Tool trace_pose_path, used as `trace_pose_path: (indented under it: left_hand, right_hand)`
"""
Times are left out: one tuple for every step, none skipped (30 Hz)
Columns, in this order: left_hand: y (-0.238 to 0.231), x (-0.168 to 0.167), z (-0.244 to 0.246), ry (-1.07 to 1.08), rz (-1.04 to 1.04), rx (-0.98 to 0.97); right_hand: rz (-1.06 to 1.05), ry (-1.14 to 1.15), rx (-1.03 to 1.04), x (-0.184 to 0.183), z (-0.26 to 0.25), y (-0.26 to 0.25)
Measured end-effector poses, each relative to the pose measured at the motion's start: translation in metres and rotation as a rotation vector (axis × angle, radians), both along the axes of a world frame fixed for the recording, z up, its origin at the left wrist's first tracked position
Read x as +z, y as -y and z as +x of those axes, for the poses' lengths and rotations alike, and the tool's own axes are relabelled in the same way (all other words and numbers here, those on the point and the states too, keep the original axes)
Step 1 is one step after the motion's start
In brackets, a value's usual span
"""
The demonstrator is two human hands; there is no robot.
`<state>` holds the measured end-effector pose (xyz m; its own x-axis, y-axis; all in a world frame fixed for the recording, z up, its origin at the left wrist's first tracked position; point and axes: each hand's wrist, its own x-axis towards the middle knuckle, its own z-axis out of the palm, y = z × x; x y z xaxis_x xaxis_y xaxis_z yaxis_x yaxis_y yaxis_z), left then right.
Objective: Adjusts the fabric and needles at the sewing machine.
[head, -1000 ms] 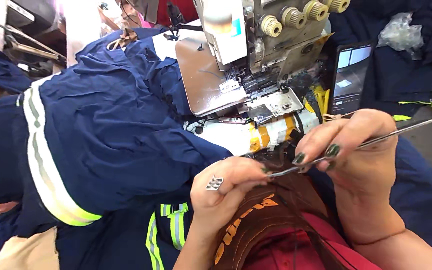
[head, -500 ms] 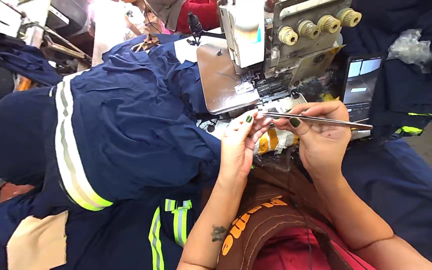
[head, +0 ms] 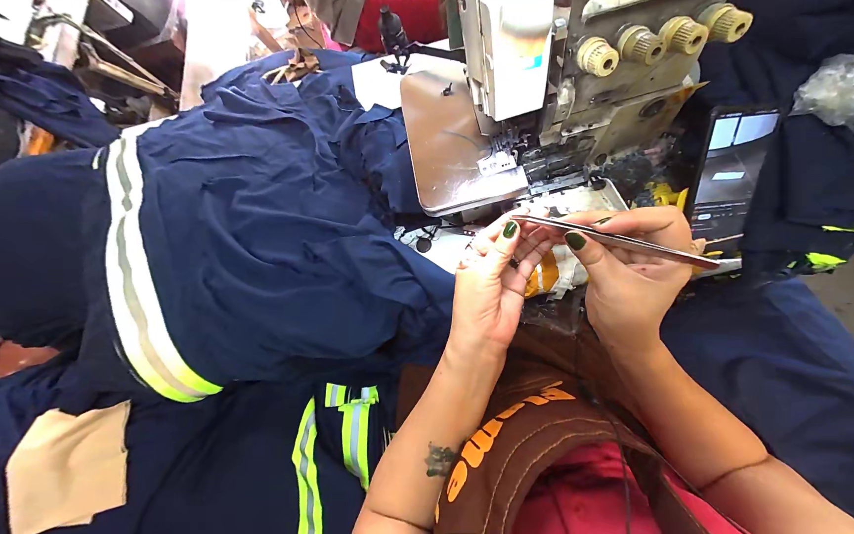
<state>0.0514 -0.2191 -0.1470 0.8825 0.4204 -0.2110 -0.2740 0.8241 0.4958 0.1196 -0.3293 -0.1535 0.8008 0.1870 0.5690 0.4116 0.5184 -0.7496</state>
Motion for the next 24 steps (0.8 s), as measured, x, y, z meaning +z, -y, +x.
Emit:
trace_pose_path:
  left_hand:
    - [0.000,0.000,0.000,-0.003,-0.004,0.004]
    - [0.001,0.000,0.001,-0.009,-0.008,0.010]
    - [0.001,0.000,0.001,-0.015,-0.010,0.015]
    - [0.001,0.000,0.001,-0.015,-0.006,0.016]
    - [0.001,0.000,0.001,-0.014,0.004,0.016]
    - [0.001,0.000,0.000,-0.013,0.017,0.017]
    - [0.001,-0.001,0.000,-0.018,0.027,0.018]
    - [0.000,-0.001,0.000,-0.022,0.036,0.017]
    - [-0.001,-0.002,-0.001,-0.024,0.048,0.014]
    - [-0.001,-0.002,-0.001,-0.025,0.080,0.010]
    - [-0.003,-0.003,-0.003,-0.031,0.138,0.010]
    - [-0.005,-0.004,-0.006,-0.029,0.236,0.015]
    - [-0.010,-0.006,-0.009,-0.025,0.371,0.035]
    - [-0.016,-0.009,-0.014,-0.036,0.533,0.078]
    - [-0.025,-0.013,-0.018,-0.057,0.690,0.150]
    - [-0.035,-0.018,-0.023,-0.087,0.838,0.241]
    - [-0.048,-0.024,-0.028,-0.131,0.984,0.339]
    - [-0.063,-0.030,-0.032,-0.180,1.123,0.440]
    - [-0.078,-0.037,-0.037,-0.262,1.263,0.547]
    - [-0.093,-0.046,-0.041,-0.381,1.398,0.640]
    - [-0.107,-0.056,-0.045,-0.529,1.516,0.704]
    - [-0.119,-0.068,-0.049,-0.667,1.619,0.723]
    - [-0.129,-0.080,-0.053,-0.781,1.700,0.698]
    - [-0.135,-0.090,-0.056,-0.866,1.774,0.647]
  right_hand:
    - [0.000,-0.002,-0.004,0.000,0.000,0.000]
    - [-0.005,-0.003,-0.008,-0.001,0.000,0.000]
    - [-0.012,-0.006,-0.011,-0.001,0.000,0.000]
    - [-0.019,-0.010,-0.014,-0.001,0.000,0.000]
    - [-0.026,-0.015,-0.018,-0.001,0.000,0.000]
    - [-0.031,-0.024,-0.021,-0.001,0.000,0.000]
    - [-0.033,-0.035,-0.026,-0.001,0.000,-0.001]
    - [-0.037,-0.049,-0.030,0.000,0.001,-0.001]
    - [-0.039,-0.071,-0.029,0.000,0.001,-0.001]
    - [-0.047,-0.098,-0.020,0.001,0.002,-0.001]
    - [-0.048,-0.135,-0.005,0.003,0.004,-0.002]
    - [-0.042,-0.178,0.012,0.005,0.007,-0.002]
    - [-0.033,-0.215,0.027,0.007,0.011,-0.002]
    - [-0.027,-0.240,0.031,0.008,0.018,-0.002]
    - [-0.025,-0.258,0.010,0.009,0.027,-0.004]
    - [-0.007,-0.286,-0.047,0.008,0.039,-0.008]
    - [-0.005,-0.317,-0.095,0.007,0.050,-0.013]
    - [-0.018,-0.348,-0.139,0.006,0.061,-0.017]
    - [-0.031,-0.374,-0.175,0.004,0.071,-0.021]
    - [-0.040,-0.399,-0.208,0.001,0.079,-0.025]
    - [-0.053,-0.424,-0.232,-0.002,0.085,-0.029]
    - [-0.068,-0.448,-0.250,-0.004,0.090,-0.034]
    - [-0.079,-0.469,-0.260,-0.007,0.094,-0.038]
    - [-0.090,-0.486,-0.265,-0.010,0.096,-0.041]
